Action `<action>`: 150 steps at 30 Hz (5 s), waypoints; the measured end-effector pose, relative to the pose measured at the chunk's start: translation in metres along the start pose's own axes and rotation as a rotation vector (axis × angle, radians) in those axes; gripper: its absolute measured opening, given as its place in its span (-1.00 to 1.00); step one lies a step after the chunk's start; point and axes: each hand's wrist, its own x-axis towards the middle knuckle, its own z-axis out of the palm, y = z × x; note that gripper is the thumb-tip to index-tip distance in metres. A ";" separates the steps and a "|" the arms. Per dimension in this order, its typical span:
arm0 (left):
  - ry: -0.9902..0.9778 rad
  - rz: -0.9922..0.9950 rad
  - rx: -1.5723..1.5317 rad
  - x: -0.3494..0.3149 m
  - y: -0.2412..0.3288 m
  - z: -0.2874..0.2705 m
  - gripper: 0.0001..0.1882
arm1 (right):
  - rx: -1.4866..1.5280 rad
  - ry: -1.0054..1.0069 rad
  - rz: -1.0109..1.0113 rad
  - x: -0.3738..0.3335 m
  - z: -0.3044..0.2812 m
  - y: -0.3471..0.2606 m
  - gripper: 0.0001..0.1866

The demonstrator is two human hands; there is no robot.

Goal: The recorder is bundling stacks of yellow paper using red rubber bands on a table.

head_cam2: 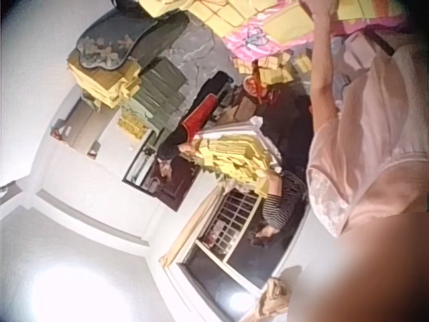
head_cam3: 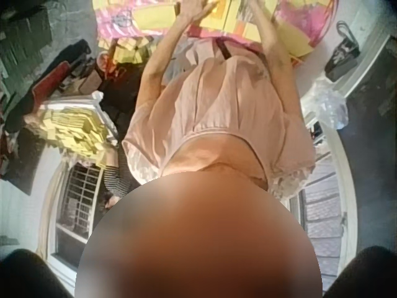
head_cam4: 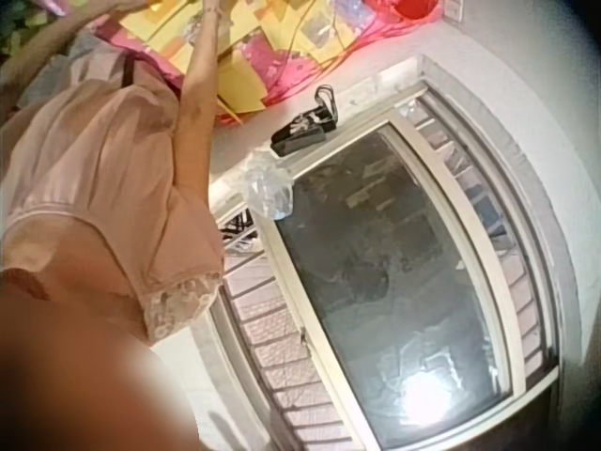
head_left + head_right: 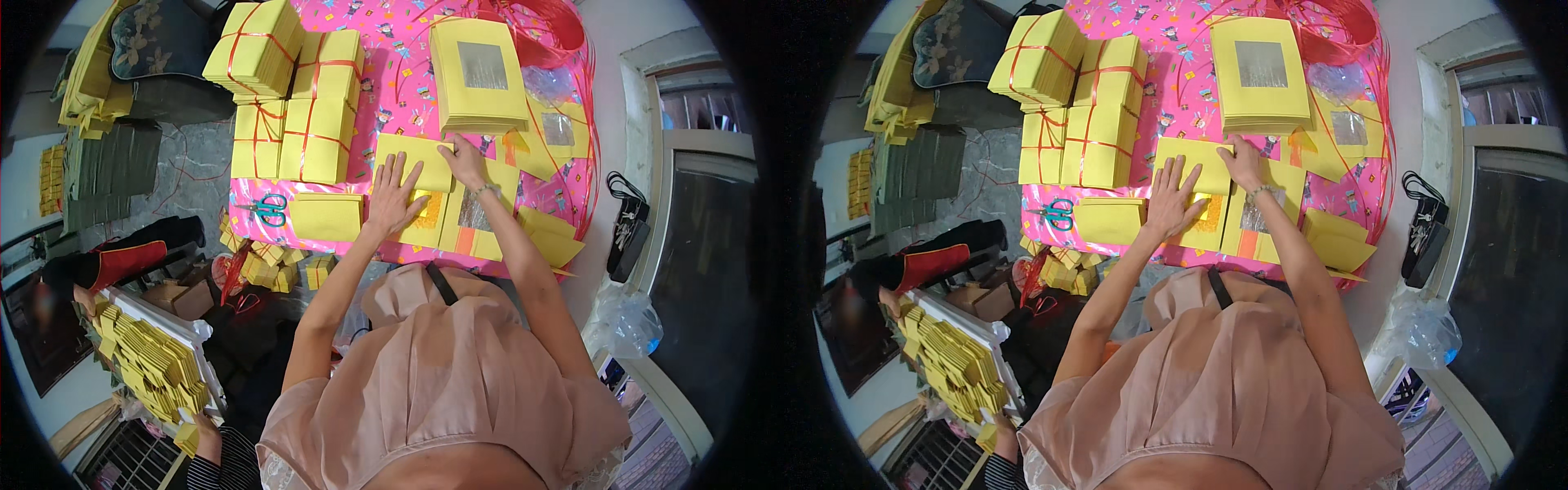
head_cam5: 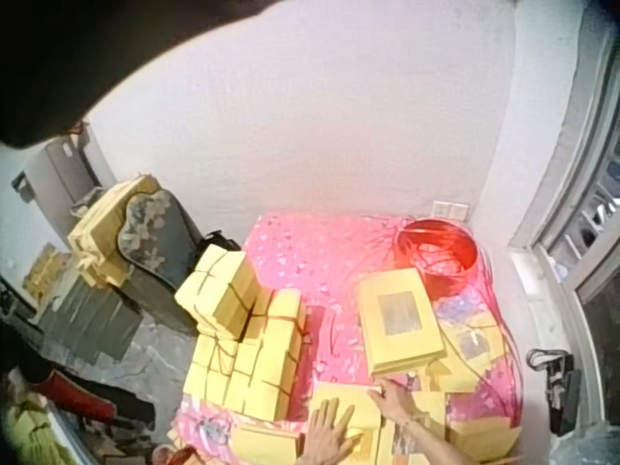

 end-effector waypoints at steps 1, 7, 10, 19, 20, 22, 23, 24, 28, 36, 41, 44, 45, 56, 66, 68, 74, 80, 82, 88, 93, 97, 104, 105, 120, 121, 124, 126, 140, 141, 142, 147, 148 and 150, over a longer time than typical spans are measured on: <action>0.000 0.003 0.001 0.001 0.000 0.001 -0.22 | 0.001 0.003 0.000 0.001 -0.001 -0.001 -0.69; -0.018 0.006 0.001 0.004 -0.003 0.004 -0.21 | -0.074 -0.082 0.105 0.005 -0.005 -0.005 -0.62; -0.023 0.006 0.014 0.003 -0.004 0.004 -0.21 | -0.066 -0.101 0.123 0.004 -0.005 -0.009 -0.62; -0.045 0.010 0.005 0.005 -0.005 0.005 -0.19 | -0.051 -0.073 0.116 0.005 -0.004 -0.012 -0.64; -0.050 0.010 0.003 0.004 -0.006 0.005 -0.18 | -0.046 -0.062 0.102 0.005 -0.004 -0.012 -0.64; -0.055 0.007 0.003 0.004 -0.007 0.006 -0.18 | -0.040 -0.053 0.086 0.005 -0.003 -0.013 -0.64; -0.056 0.009 0.005 0.004 -0.006 0.007 -0.17 | -0.052 -0.063 0.109 0.005 -0.003 -0.011 -0.64; -0.057 0.012 0.008 0.005 -0.006 0.008 -0.16 | -0.064 -0.073 0.131 0.006 -0.002 -0.009 -0.64; -0.047 0.022 0.000 0.005 -0.005 0.009 -0.14 | -0.061 0.026 0.061 -0.002 0.000 -0.002 -0.65; -0.036 0.025 0.027 0.002 -0.010 0.014 -0.09 | -0.113 -0.028 -0.193 -0.060 -0.005 -0.043 -0.75; -0.038 0.044 0.046 0.002 -0.012 0.018 -0.06 | -0.313 -0.148 -0.263 -0.077 0.008 -0.048 -0.82; -0.026 0.055 0.055 0.001 -0.015 0.022 -0.05 | -0.299 -0.098 -0.262 -0.080 0.018 -0.037 -0.82; -0.046 0.052 0.050 0.002 -0.016 0.022 -0.05 | -0.297 -0.102 -0.251 -0.081 0.023 -0.029 -0.82; -0.080 0.057 0.028 0.003 -0.019 0.025 -0.01 | -0.118 0.003 -0.277 -0.085 0.031 -0.013 -0.84; -0.056 0.078 0.075 -0.003 -0.014 0.026 0.02 | -0.140 0.035 -0.301 -0.087 0.035 -0.003 -0.81; -0.019 0.064 0.087 -0.005 -0.013 0.028 0.03 | -0.146 0.071 -0.336 -0.088 0.037 -0.002 -0.81; -0.078 0.054 0.116 -0.001 -0.020 0.029 0.04 | -0.186 0.018 -0.338 -0.083 0.035 -0.003 -0.78; -0.087 0.053 -0.014 -0.002 -0.022 0.015 -0.04 | -0.277 -0.031 -0.497 -0.078 0.024 -0.008 -0.73; 0.130 0.050 -0.181 -0.008 -0.020 0.010 -0.28 | -0.349 -0.055 -0.549 -0.076 0.023 -0.009 -0.75; 0.246 -0.629 -0.744 -0.021 0.023 0.025 -0.72 | -0.492 -0.048 -0.731 -0.071 0.017 -0.007 -0.82; 0.442 -0.924 -1.372 0.013 0.025 0.041 -0.75 | -0.539 0.061 -0.838 -0.071 0.003 -0.014 -0.83; 0.515 -0.826 -1.454 0.009 0.023 0.042 -0.78 | -0.534 0.012 -0.853 -0.084 -0.006 -0.027 -0.73; 0.454 -0.766 -1.276 -0.092 0.031 0.002 -0.79 | -0.270 0.036 -0.789 -0.126 -0.024 -0.037 -0.67; 0.463 -0.775 -1.277 -0.114 0.027 0.003 -0.79 | -0.257 0.017 -0.754 -0.131 -0.022 -0.036 -0.70; 0.732 -0.969 -1.373 -0.176 -0.088 0.007 -0.77 | -0.278 -0.193 -0.644 -0.147 -0.001 -0.008 -0.81; 0.731 -0.981 -1.303 -0.184 -0.103 0.017 -0.78 | -0.274 -0.203 -0.641 -0.147 0.000 -0.011 -0.81; 0.766 -1.022 -1.296 -0.161 -0.096 0.019 -0.78 | -0.304 -0.185 -0.613 -0.147 -0.003 -0.003 -0.80; 0.788 -1.048 -1.315 -0.152 -0.094 0.020 -0.77 | -0.317 -0.183 -0.607 -0.146 -0.004 -0.001 -0.79; 0.820 -1.143 -1.205 -0.148 -0.094 0.023 -0.69 | -0.384 -0.243 -0.671 -0.156 0.000 -0.011 -0.57; 0.817 -1.145 -1.204 -0.148 -0.094 0.024 -0.69 | -0.389 -0.241 -0.666 -0.156 0.000 -0.011 -0.54; 0.847 -1.122 -1.157 -0.147 -0.094 0.026 -0.67 | -0.395 -0.238 -0.660 -0.156 0.001 -0.011 -0.51; 0.773 -1.216 -0.823 -0.147 -0.100 0.032 -0.55 | -0.410 -0.251 -0.644 -0.158 0.003 -0.020 -0.47; 0.756 -1.214 -0.725 -0.145 -0.097 0.031 -0.52 | -0.440 -0.250 -0.636 -0.159 0.003 -0.020 -0.46; 0.725 -1.204 -0.633 -0.133 -0.084 0.023 -0.49 | -0.450 -0.239 -0.642 -0.160 0.005 -0.012 -0.49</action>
